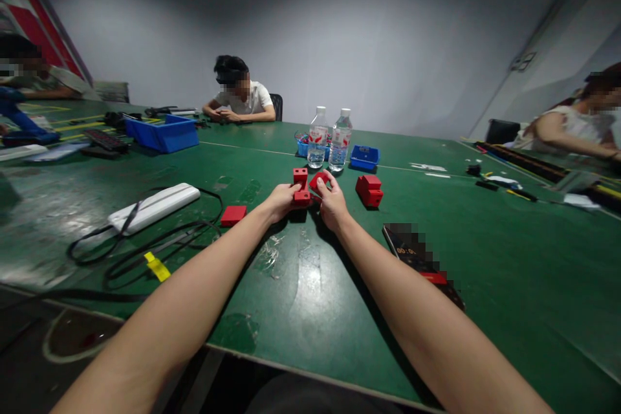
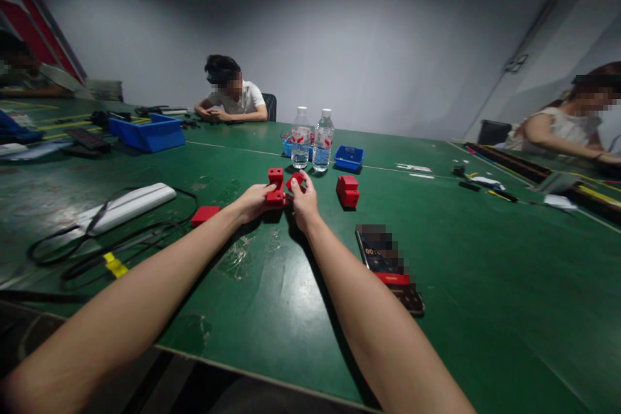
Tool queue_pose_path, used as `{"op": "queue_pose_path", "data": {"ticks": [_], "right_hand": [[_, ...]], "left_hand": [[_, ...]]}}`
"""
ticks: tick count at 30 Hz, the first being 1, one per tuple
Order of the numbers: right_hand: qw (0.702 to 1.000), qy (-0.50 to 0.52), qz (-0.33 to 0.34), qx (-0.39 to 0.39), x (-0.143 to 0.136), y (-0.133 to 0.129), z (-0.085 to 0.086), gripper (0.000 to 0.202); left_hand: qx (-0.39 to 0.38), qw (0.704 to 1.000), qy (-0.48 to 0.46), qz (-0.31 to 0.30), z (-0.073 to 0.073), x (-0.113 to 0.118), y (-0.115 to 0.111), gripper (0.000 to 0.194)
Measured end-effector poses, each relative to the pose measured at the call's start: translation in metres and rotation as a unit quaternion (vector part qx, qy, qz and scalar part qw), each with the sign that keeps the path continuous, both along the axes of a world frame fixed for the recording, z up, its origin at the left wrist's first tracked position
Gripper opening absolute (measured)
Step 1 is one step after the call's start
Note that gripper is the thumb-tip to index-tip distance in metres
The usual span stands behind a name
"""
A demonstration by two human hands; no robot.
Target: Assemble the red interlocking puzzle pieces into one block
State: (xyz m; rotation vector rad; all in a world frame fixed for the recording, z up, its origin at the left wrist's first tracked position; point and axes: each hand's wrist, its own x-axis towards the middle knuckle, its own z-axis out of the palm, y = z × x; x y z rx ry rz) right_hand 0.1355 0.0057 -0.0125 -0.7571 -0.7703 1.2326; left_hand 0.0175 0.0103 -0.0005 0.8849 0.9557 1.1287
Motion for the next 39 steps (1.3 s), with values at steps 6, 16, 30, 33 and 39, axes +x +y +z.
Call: {"op": "queue_pose_path", "data": {"ticks": [6,16,30,33,39], "right_hand": [[0.999,0.022,-0.046,-0.019,0.003,0.002,-0.001,0.038],[0.998,0.048,-0.032,-0.017,0.006,0.002,-0.001,0.034],[0.997,0.072,0.004,-0.020,0.008,0.009,-0.010,0.025],[0.996,0.077,0.001,-0.054,0.008,0.008,-0.008,0.015],[0.989,0.102,-0.002,-0.109,0.007,0.004,0.003,0.017]], "left_hand": [[-0.032,0.999,-0.042,0.008,0.005,-0.001,-0.002,0.019],[-0.084,0.991,-0.096,0.041,0.010,-0.007,0.001,0.023],[-0.086,0.991,-0.101,-0.005,0.009,-0.007,0.000,0.025],[-0.085,0.992,-0.096,-0.009,0.009,-0.007,0.000,0.025],[-0.101,0.991,-0.083,-0.018,0.012,-0.008,-0.002,0.026]]}}
